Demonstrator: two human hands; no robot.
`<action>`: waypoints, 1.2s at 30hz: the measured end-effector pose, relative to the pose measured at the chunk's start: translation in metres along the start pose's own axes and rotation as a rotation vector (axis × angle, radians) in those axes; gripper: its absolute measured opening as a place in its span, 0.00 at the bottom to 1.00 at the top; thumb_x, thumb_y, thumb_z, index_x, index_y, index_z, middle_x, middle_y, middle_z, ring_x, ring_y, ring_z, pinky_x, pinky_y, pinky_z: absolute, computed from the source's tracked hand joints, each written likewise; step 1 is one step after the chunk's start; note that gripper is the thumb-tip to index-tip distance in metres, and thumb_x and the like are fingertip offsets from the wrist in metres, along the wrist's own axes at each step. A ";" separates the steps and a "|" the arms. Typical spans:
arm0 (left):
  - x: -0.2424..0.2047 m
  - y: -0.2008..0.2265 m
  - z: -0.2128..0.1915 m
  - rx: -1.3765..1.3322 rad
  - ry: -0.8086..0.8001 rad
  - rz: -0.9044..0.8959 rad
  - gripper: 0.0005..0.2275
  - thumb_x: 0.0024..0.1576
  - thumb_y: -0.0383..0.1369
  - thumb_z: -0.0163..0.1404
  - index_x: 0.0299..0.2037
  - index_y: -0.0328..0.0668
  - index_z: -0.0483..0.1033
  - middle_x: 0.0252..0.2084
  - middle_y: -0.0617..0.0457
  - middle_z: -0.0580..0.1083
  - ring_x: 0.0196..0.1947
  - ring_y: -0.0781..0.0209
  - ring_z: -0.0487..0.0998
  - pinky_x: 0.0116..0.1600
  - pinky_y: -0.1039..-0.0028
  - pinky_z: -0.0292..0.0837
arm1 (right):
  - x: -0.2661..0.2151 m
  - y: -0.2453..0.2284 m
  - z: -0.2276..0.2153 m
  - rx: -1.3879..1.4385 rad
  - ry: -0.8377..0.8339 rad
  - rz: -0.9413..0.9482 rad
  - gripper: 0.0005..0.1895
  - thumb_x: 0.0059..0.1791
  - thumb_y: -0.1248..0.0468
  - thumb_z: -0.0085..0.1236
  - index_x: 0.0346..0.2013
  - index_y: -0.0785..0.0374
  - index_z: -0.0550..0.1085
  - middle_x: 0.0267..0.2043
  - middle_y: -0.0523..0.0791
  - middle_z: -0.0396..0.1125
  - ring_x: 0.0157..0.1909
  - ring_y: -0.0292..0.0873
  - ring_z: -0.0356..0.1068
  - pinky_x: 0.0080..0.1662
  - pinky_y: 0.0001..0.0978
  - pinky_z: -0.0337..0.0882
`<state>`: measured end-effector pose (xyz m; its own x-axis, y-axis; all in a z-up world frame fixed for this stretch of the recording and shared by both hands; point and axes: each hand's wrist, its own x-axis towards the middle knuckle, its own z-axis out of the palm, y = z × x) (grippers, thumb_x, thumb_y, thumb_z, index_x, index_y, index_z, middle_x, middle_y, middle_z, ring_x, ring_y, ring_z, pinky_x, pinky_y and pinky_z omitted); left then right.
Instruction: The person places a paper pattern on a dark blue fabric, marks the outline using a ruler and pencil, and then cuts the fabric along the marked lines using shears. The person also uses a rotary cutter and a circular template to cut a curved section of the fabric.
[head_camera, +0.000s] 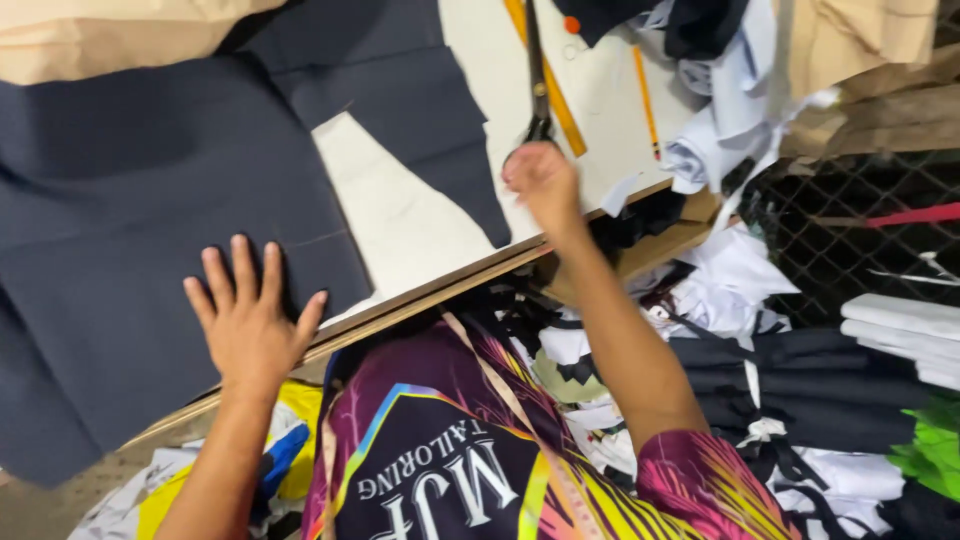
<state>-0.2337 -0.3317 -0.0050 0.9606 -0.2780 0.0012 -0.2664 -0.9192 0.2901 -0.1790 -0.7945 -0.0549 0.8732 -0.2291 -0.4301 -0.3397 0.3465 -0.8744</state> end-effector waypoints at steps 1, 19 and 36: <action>-0.001 0.002 -0.001 0.008 -0.011 -0.014 0.38 0.61 0.59 0.48 0.78 0.45 0.70 0.83 0.35 0.61 0.83 0.28 0.49 0.79 0.34 0.34 | 0.018 -0.010 -0.022 -0.356 0.156 -0.232 0.09 0.52 0.68 0.61 0.46 0.59 0.76 0.35 0.54 0.77 0.30 0.47 0.79 0.30 0.30 0.77; 0.006 0.013 -0.005 0.133 -0.007 -0.063 0.39 0.58 0.60 0.47 0.76 0.46 0.69 0.81 0.39 0.62 0.82 0.32 0.53 0.79 0.39 0.40 | 0.151 -0.069 -0.182 -0.932 -0.008 -0.704 0.07 0.53 0.75 0.62 0.45 0.67 0.76 0.40 0.50 0.68 0.44 0.48 0.68 0.52 0.37 0.69; -0.008 0.084 0.020 -1.185 0.596 -0.639 0.13 0.68 0.24 0.51 0.62 0.33 0.73 0.46 0.42 0.76 0.40 0.52 0.82 0.40 0.63 0.85 | -0.077 0.033 0.161 -0.545 -1.072 -0.081 0.13 0.52 0.62 0.67 0.50 0.64 0.81 0.45 0.52 0.76 0.49 0.52 0.79 0.49 0.44 0.80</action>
<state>-0.2650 -0.4127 0.0002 0.8558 0.5018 -0.1258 0.1436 0.0033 0.9896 -0.2010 -0.6193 -0.0141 0.6571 0.7295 -0.1901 -0.1475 -0.1228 -0.9814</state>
